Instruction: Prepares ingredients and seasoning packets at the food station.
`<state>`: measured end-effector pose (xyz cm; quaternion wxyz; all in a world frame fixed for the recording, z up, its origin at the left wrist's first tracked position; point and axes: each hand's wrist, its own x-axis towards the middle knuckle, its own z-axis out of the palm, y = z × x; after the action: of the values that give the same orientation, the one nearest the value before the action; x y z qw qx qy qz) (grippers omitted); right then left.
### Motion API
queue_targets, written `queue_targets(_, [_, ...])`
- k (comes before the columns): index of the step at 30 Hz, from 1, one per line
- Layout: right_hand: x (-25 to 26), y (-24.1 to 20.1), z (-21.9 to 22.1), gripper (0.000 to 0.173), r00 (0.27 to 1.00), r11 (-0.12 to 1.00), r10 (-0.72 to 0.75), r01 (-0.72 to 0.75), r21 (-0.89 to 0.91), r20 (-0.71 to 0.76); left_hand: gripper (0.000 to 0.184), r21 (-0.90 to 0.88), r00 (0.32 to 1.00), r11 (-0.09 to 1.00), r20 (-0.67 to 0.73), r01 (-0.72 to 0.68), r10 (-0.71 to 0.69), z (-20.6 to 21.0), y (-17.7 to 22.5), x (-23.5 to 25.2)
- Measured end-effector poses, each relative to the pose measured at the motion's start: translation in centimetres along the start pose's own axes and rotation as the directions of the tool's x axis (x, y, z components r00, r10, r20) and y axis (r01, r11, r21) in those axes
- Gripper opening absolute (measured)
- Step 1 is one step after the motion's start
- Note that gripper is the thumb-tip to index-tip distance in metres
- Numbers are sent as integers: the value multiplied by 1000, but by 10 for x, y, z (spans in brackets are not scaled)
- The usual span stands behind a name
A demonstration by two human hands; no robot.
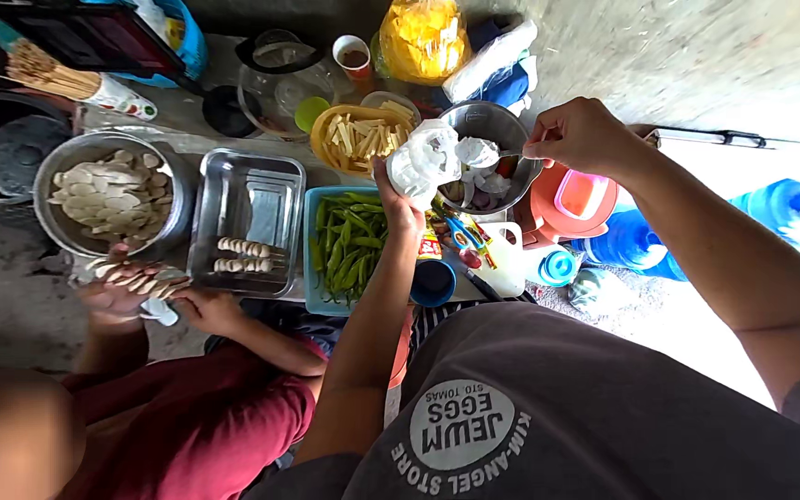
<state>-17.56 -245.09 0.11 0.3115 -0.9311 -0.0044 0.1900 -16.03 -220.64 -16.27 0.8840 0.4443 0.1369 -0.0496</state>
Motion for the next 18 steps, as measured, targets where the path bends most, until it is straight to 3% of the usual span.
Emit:
queue_targets(10, [30,67,6,21,982,976,190,-189,-110,-2,65,-8,996,997,-39,-79,79,-25,17,-1])
queue_targets(15, [45,67,44,27,955,890,296,-278,-362,-5,66,-28,996,997,-42,-75,73,-28,17,-9])
queue_targets(18, [44,61,74,33,974,822,229,-193,-536,0,65,-32,996,997,-63,-72,70,-22,16,-15])
